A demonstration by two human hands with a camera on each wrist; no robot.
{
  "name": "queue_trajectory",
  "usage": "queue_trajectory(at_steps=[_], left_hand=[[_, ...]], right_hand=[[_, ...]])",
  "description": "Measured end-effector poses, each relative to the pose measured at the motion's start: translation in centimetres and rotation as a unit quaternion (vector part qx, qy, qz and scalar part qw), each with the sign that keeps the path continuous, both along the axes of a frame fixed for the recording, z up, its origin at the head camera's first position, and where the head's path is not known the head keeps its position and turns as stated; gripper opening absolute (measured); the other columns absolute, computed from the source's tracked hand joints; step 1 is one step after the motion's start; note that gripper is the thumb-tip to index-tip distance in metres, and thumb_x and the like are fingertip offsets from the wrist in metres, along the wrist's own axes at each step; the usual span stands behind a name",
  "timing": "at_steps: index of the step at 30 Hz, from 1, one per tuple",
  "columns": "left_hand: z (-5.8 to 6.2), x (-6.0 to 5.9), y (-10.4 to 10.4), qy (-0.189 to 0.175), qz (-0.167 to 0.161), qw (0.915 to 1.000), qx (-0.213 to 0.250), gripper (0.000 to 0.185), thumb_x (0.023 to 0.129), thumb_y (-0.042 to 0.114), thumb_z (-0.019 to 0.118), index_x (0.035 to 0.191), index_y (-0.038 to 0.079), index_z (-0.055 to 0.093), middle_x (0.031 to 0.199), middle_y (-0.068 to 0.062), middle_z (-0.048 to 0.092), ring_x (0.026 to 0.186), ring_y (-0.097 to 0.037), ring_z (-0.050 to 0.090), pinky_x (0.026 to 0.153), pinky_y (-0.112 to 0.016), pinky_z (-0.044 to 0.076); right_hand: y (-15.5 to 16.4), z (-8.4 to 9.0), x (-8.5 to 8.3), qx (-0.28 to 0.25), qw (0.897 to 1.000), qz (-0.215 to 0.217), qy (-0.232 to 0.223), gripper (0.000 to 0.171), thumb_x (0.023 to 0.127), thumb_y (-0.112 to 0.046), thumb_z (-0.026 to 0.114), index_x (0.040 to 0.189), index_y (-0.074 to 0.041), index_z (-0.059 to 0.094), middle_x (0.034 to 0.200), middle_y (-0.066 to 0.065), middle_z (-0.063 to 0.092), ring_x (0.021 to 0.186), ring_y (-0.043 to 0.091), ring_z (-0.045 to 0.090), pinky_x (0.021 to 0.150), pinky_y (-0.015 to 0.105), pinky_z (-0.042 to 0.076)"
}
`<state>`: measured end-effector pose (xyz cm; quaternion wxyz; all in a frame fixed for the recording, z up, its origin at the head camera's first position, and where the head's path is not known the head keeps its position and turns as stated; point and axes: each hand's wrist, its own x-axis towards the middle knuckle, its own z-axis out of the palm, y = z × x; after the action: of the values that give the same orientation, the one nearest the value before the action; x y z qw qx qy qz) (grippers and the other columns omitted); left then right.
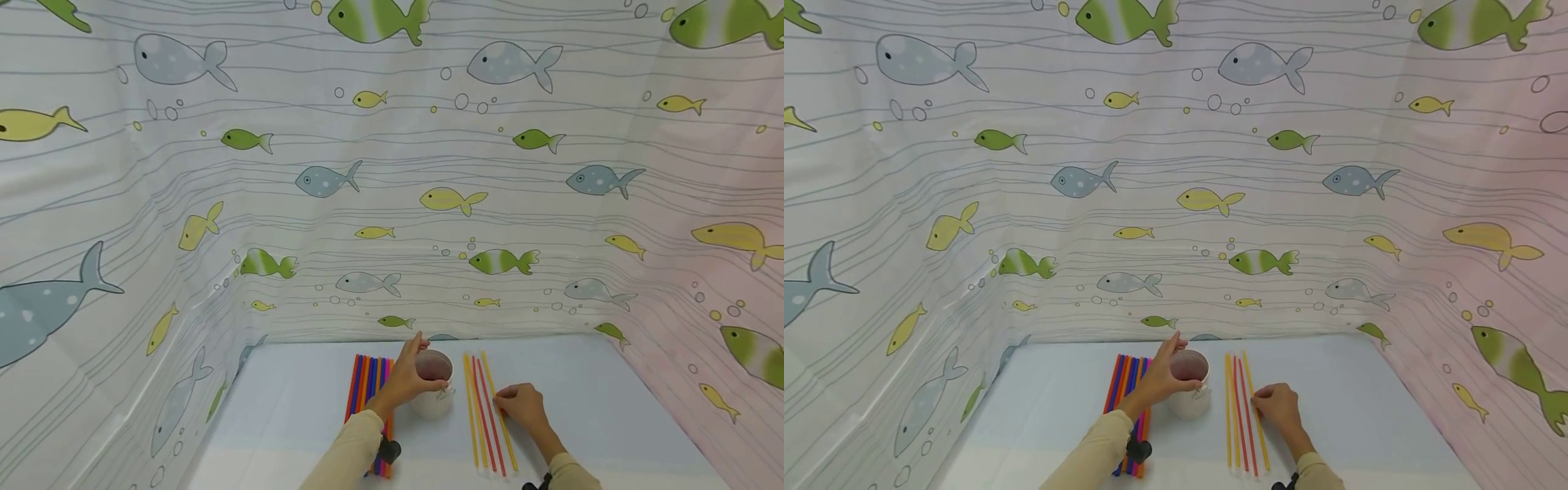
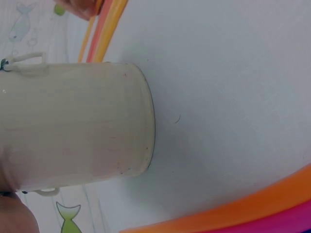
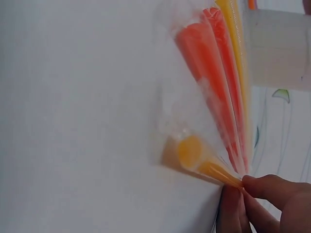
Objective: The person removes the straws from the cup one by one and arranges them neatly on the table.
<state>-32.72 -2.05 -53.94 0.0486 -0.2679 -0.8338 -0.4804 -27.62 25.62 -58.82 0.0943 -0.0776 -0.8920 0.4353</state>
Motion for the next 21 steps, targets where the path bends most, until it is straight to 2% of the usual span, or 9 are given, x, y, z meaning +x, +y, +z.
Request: queue_trajectory(at_steps=[9,16,21], left_hand=[[-0.1,0.1,0.1,-0.01,0.002,0.9999,-0.002,0.114,0.071,0.043,0.086,0.156,0.011,0.017,0.141,-0.006,0.044,0.127,-0.031,0.044,0.106,-0.055,0.038],[0.0,-0.5,-0.2,0.001,0.012,0.9999,-0.003,0.113,0.072,0.045,0.085,0.156,0.011,0.018,0.14,-0.004,0.044,0.127,-0.03,0.045,0.105,-0.054,0.038],[0.1,-0.7,-0.5,-0.018,0.019,0.9997,-0.001,0.115,0.07,0.043,0.087,0.155,0.01,0.018,0.139,-0.006,0.045,0.127,-0.032,0.045,0.105,-0.054,0.038]], right_hand=[[0.1,-0.2,0.2,0.0,1.0,0.002,-0.003,0.009,0.079,-0.008,0.076,0.079,0.001,0.075,0.063,0.003,0.067,0.054,0.015,0.062,0.05,0.029,0.051],[0.5,-0.1,-0.9,0.012,1.0,-0.001,0.011,0.011,0.08,-0.013,0.077,0.078,-0.003,0.076,0.059,0.0,0.065,0.053,0.014,0.061,0.05,0.027,0.049],[1.4,1.1,-1.9,-0.032,0.999,-0.011,0.014,0.019,0.085,-0.016,0.075,0.088,0.003,0.073,0.07,0.01,0.068,0.058,0.017,0.064,0.051,0.028,0.053]])
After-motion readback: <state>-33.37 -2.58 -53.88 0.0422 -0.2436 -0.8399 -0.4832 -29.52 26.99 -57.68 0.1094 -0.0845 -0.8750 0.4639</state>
